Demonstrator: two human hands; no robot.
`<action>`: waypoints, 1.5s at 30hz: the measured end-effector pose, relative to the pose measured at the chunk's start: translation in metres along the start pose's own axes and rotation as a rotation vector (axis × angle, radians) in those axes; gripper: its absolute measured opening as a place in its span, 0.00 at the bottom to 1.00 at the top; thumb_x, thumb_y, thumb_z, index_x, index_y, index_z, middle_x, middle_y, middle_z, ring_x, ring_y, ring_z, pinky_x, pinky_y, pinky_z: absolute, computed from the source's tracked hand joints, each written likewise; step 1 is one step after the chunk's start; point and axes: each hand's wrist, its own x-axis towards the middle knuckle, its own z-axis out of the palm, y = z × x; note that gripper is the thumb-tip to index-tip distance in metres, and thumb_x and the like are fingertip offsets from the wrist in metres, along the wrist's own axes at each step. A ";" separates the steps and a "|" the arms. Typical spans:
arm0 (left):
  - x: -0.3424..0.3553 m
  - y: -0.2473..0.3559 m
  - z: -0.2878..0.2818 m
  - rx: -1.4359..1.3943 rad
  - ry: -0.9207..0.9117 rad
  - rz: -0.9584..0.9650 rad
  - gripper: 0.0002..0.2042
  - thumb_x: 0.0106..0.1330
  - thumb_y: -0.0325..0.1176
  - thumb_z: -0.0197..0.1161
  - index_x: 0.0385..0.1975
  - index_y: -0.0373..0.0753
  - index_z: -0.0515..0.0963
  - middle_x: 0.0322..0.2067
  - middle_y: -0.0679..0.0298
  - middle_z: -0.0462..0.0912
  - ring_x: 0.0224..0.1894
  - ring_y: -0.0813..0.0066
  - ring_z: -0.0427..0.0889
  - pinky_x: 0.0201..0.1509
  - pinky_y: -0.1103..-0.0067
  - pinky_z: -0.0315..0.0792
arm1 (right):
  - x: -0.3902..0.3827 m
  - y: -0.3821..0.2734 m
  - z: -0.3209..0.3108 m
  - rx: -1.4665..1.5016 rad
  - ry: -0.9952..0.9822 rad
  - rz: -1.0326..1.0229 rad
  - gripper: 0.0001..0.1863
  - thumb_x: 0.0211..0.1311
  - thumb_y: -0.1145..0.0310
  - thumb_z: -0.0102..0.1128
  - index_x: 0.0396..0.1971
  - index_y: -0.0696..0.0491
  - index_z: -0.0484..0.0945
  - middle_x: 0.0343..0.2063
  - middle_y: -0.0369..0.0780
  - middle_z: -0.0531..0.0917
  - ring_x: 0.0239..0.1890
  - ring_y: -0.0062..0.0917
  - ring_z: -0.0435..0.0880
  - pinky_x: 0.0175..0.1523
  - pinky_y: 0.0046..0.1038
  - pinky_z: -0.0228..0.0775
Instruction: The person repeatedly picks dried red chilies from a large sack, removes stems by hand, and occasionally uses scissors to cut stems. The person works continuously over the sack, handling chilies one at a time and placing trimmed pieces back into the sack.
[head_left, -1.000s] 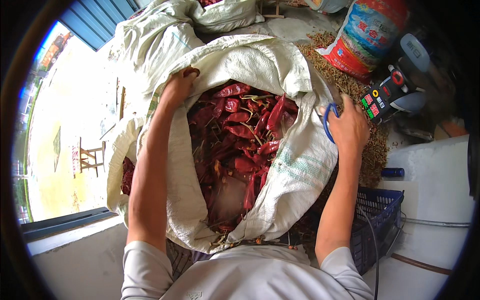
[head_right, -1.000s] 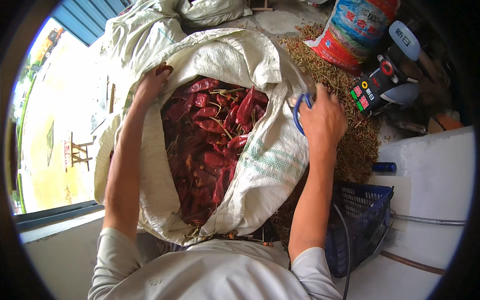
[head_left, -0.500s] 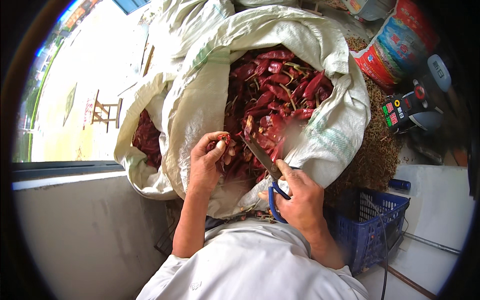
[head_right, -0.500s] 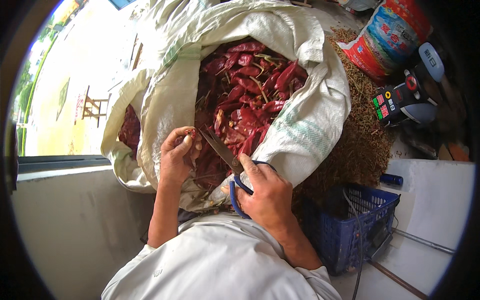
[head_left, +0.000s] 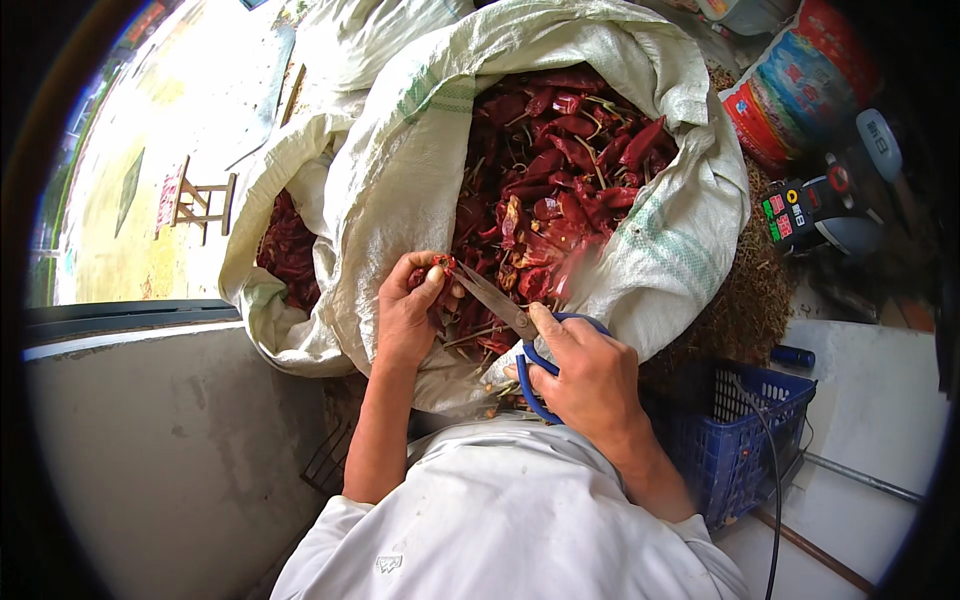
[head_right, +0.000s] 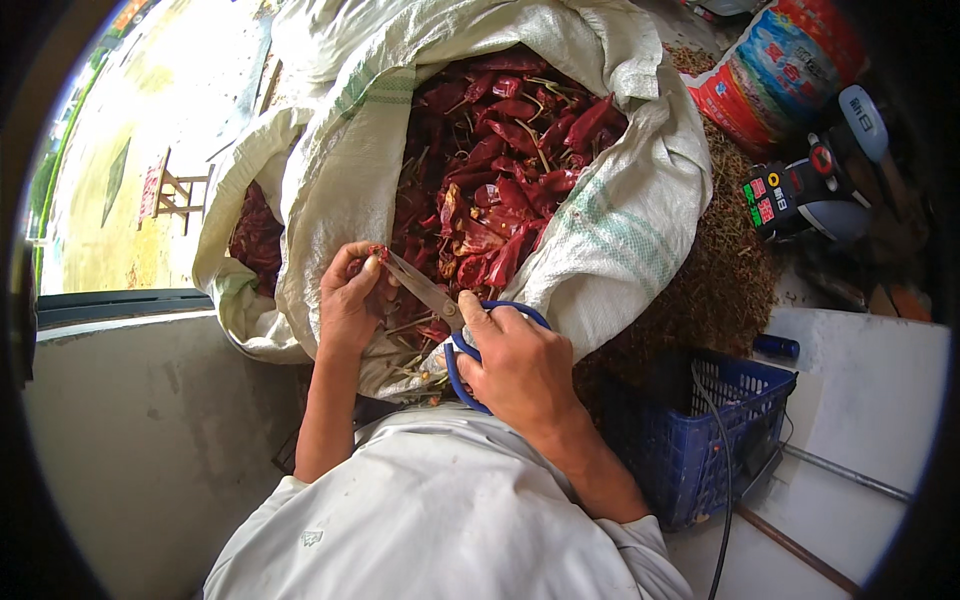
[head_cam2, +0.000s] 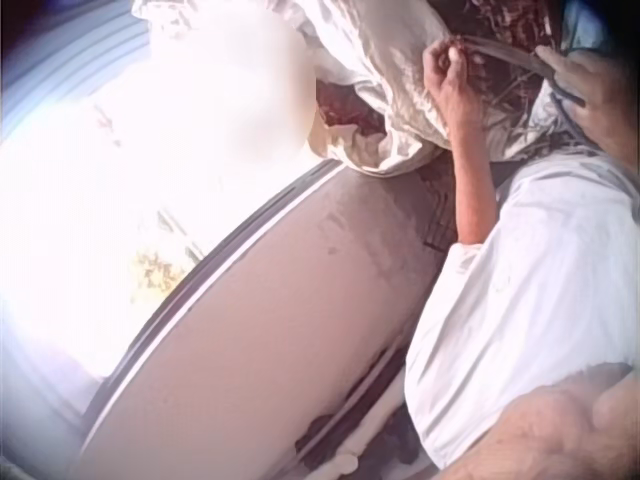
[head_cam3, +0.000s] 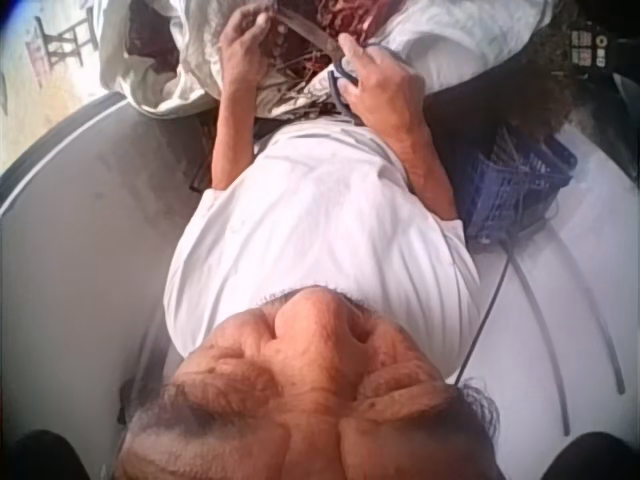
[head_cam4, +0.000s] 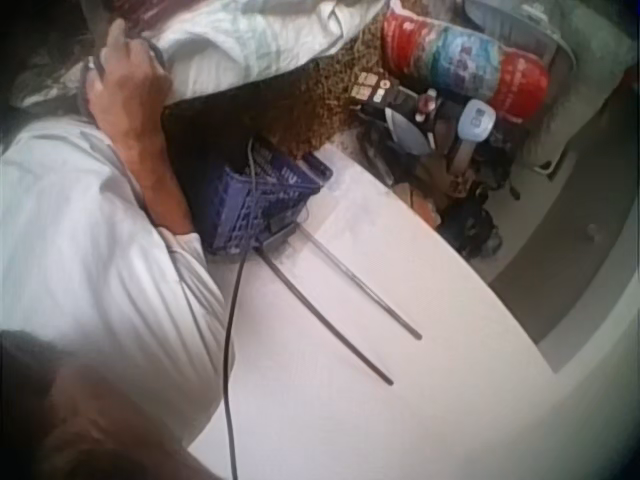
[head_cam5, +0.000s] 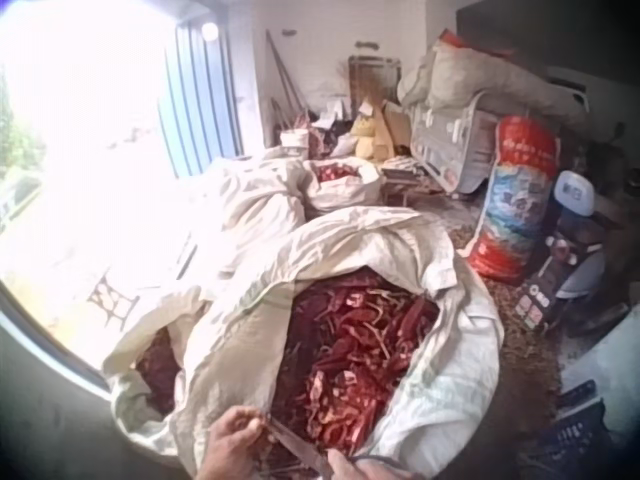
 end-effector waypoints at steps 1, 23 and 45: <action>0.000 0.000 -0.001 0.006 -0.006 0.002 0.06 0.73 0.27 0.57 0.46 0.36 0.75 0.31 0.62 0.82 0.30 0.77 0.79 0.32 0.81 0.73 | 0.001 0.000 0.001 -0.015 -0.001 -0.006 0.31 0.46 0.63 0.73 0.55 0.50 0.78 0.28 0.39 0.78 0.29 0.35 0.83 0.33 0.38 0.77; -0.001 -0.005 -0.007 0.125 0.030 0.029 0.05 0.73 0.27 0.58 0.43 0.34 0.78 0.25 0.68 0.77 0.25 0.82 0.74 0.29 0.82 0.68 | 0.011 -0.015 0.014 -0.145 -0.017 -0.028 0.31 0.46 0.61 0.75 0.55 0.50 0.78 0.28 0.39 0.78 0.27 0.33 0.84 0.31 0.34 0.78; -0.001 -0.016 -0.012 0.042 0.003 0.199 0.04 0.72 0.27 0.60 0.41 0.37 0.76 0.28 0.68 0.79 0.26 0.82 0.73 0.30 0.83 0.67 | 0.028 -0.016 0.047 0.609 -0.082 0.332 0.23 0.52 0.63 0.73 0.49 0.52 0.81 0.26 0.42 0.82 0.26 0.28 0.82 0.33 0.33 0.74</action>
